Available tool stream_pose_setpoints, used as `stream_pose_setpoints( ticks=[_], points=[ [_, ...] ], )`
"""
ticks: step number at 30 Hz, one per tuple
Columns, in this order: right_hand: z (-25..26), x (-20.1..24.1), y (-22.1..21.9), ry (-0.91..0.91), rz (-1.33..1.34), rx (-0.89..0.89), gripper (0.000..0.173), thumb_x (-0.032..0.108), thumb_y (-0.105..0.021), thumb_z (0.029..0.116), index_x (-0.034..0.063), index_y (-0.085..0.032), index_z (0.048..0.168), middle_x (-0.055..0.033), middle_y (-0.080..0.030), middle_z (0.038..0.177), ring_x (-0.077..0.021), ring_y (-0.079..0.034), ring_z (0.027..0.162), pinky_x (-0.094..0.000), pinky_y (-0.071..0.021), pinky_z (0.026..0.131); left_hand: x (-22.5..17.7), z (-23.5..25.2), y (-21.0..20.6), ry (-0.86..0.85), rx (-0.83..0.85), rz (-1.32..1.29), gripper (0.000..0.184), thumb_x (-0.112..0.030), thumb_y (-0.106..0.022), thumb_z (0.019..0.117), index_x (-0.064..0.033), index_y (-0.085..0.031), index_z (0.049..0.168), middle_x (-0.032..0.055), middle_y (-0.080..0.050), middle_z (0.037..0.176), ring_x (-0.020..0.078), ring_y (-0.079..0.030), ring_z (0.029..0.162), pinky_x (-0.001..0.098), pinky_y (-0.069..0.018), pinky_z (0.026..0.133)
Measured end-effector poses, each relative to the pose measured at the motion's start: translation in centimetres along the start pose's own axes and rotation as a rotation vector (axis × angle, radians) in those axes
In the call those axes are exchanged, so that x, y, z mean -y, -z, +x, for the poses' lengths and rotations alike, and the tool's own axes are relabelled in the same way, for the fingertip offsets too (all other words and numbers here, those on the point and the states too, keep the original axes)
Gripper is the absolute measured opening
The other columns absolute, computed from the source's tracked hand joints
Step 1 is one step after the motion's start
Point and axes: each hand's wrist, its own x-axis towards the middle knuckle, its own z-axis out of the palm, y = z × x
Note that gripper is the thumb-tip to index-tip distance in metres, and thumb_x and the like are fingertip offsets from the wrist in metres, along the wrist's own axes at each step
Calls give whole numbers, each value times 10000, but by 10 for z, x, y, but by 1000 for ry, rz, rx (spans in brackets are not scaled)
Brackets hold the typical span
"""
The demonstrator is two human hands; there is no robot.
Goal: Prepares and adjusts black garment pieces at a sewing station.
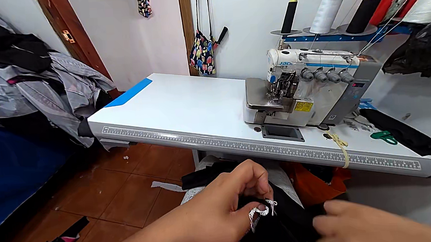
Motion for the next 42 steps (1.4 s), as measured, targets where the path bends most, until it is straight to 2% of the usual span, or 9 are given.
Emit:
stream_pose_setpoints(
  ticks=[5, 9, 12, 15, 19, 23, 28, 33, 42],
  points=[
    [4, -18, 24, -414, -238, 44, 300, 335, -788, 830, 53, -686, 813, -144, -604, 683, -334, -625, 551, -495, -462, 433, -24, 25, 15, -66, -31, 289, 139, -32, -542, 966, -45, -548, 1104, 20, -670, 1028, 4, -650, 874, 185, -570, 756],
    [17, -36, 94, -552, -137, -69, 310, 392, -796, 846, 139, -749, 1018, -62, -663, 831, -234, -660, 726, -458, -535, 605, -69, 73, 65, -272, -129, 576, 195, 33, -560, 917, -16, -517, 1101, 19, -661, 1061, 0, -643, 908, 177, -557, 781],
    [23, -39, 160, -608, -66, -154, 346, 318, -873, 809, 62, -714, 978, -52, -635, 747, -168, -608, 673, -375, -481, 603, -107, 118, 117, -371, -150, 781, 189, 31, -529, 938, 9, -460, 1113, 41, -641, 1070, 9, -643, 976, 204, -550, 855],
    [18, -45, 197, -511, -214, -186, 449, 387, -909, 724, 81, -718, 992, -26, -683, 861, -100, -646, 741, -294, -519, 635, -148, 152, 150, -358, -141, 921, 146, 4, -533, 969, -22, -465, 1095, 11, -637, 1049, -25, -628, 934, 172, -539, 834],
    [10, -40, 220, -162, -487, -5, 427, 532, -651, 901, 117, -718, 974, -81, -616, 941, -163, -594, 794, -399, -445, 596, -163, 159, 155, -374, -58, 1005, 153, -39, -555, 977, -28, -507, 1121, 13, -646, 1044, 1, -622, 919, 203, -539, 826],
    [6, -37, 153, -214, -654, -108, 183, 423, -798, 745, 274, -694, 719, 73, -597, 694, -120, -587, 568, -398, -465, 464, -107, 97, 105, -325, -33, 881, 189, 39, -580, 885, -28, -555, 1061, 46, -683, 1030, 64, -655, 864, 251, -572, 736],
    [0, -34, 62, -179, -324, 60, 221, 344, -738, 895, 129, -734, 846, -53, -625, 741, -220, -634, 621, -413, -461, 491, -22, 13, 51, -225, -54, 585, 77, -43, -519, 962, -76, -546, 1026, 38, -656, 1028, 49, -633, 928, 202, -543, 789],
    [-4, -41, 32, -170, -173, -225, 321, 385, -582, 984, 131, -746, 879, -17, -678, 805, -155, -669, 685, -337, -524, 526, 1, -23, 29, -259, -183, 454, 50, -100, -518, 1016, -98, -503, 1063, 48, -632, 1063, 50, -629, 1003, 193, -534, 866],
    [7, -48, -17, -126, 173, -880, 223, 325, -664, 981, 121, -719, 908, 16, -741, 941, 11, -677, 925, -136, -549, 793, -20, -55, 20, -158, -336, 387, 82, -100, -545, 1035, -103, -490, 1095, 32, -615, 1088, 10, -611, 959, 151, -514, 811]
  ],
)
